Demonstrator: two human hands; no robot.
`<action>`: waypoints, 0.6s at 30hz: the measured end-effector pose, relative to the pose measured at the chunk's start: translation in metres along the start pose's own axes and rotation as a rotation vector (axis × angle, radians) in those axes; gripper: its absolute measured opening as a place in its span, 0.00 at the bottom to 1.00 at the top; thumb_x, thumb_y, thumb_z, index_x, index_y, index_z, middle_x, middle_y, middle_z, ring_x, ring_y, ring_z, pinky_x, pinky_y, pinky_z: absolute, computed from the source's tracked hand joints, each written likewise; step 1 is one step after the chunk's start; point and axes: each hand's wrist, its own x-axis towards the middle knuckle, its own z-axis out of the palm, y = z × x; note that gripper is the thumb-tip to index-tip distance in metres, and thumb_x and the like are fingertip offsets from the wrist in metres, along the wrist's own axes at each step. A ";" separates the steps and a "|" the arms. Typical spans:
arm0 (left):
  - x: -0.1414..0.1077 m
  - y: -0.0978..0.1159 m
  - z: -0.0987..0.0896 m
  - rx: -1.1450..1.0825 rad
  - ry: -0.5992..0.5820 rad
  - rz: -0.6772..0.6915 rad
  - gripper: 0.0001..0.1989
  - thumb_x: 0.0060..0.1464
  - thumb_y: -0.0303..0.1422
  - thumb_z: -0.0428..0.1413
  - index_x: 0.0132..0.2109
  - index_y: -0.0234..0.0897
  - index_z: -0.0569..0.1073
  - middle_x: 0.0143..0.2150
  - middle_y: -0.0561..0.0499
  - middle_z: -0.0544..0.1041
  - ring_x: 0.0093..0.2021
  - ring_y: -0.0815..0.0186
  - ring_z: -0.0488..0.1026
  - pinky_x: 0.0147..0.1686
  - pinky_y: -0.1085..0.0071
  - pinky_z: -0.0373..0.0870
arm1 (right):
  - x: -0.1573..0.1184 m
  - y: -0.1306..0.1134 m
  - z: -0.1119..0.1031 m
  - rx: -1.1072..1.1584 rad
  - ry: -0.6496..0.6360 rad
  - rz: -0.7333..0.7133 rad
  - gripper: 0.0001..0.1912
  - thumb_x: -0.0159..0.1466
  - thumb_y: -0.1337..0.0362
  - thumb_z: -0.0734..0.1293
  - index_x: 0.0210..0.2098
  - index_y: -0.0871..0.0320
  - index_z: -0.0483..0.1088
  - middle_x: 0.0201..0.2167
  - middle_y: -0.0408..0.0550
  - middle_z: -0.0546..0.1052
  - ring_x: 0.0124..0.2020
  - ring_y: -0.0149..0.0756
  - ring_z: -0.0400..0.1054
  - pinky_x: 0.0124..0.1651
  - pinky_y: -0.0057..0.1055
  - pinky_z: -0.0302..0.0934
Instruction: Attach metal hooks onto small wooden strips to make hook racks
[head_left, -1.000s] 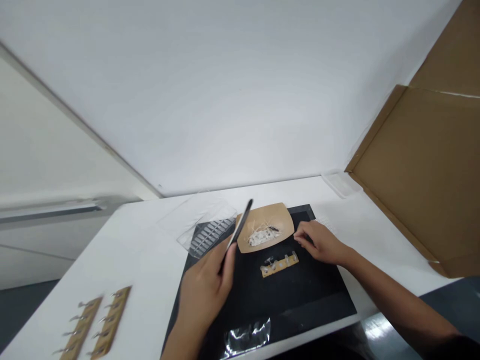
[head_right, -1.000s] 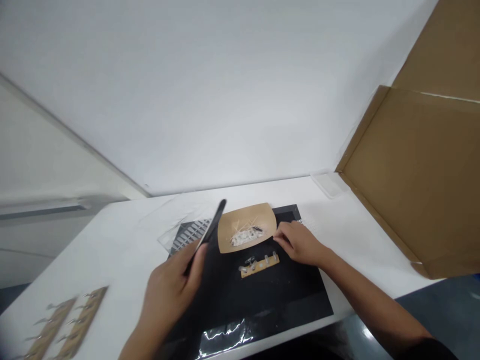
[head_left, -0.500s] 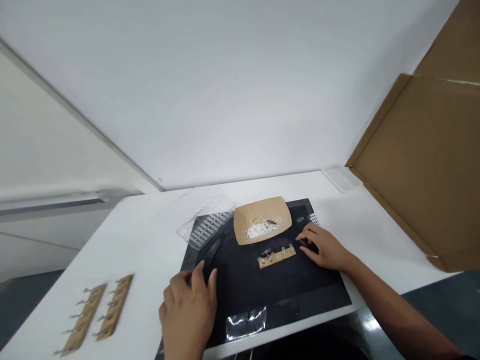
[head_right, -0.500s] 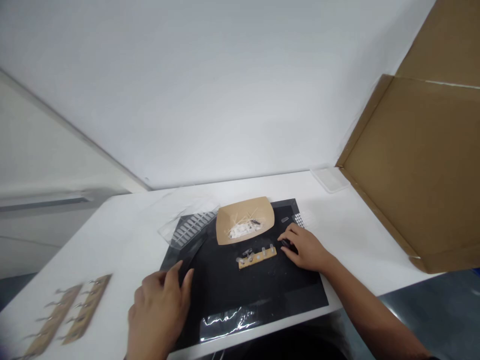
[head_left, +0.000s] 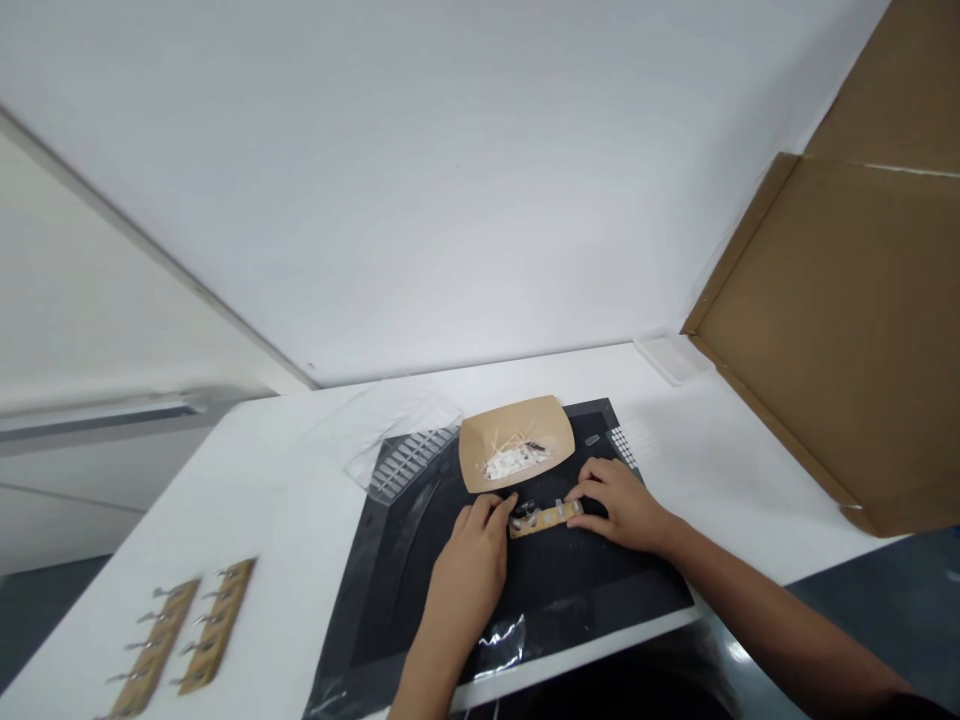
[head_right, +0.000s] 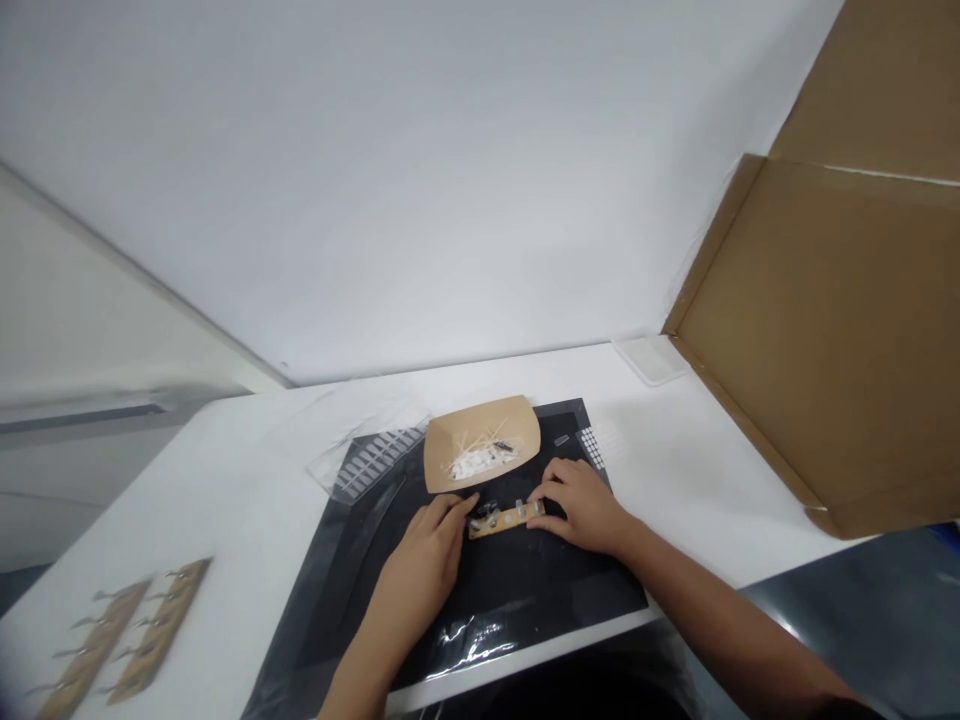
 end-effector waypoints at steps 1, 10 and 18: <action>0.002 -0.002 -0.002 -0.021 -0.030 0.017 0.23 0.69 0.24 0.48 0.65 0.40 0.73 0.54 0.43 0.77 0.48 0.56 0.75 0.50 0.58 0.78 | 0.000 0.000 -0.001 0.016 -0.003 0.002 0.14 0.67 0.53 0.77 0.47 0.52 0.79 0.44 0.48 0.75 0.46 0.41 0.70 0.49 0.38 0.61; -0.003 -0.004 -0.022 -0.295 -0.107 0.141 0.26 0.65 0.27 0.55 0.68 0.43 0.71 0.59 0.42 0.75 0.56 0.54 0.75 0.58 0.53 0.78 | -0.003 0.000 -0.012 0.145 -0.072 -0.026 0.13 0.63 0.53 0.80 0.40 0.53 0.78 0.37 0.43 0.76 0.40 0.38 0.70 0.45 0.36 0.55; -0.012 0.008 -0.015 -0.467 -0.009 0.044 0.13 0.69 0.35 0.58 0.58 0.42 0.77 0.51 0.44 0.78 0.52 0.57 0.79 0.55 0.58 0.80 | 0.001 -0.015 -0.019 0.106 0.001 -0.035 0.23 0.61 0.50 0.80 0.49 0.53 0.74 0.41 0.46 0.76 0.42 0.41 0.70 0.47 0.39 0.57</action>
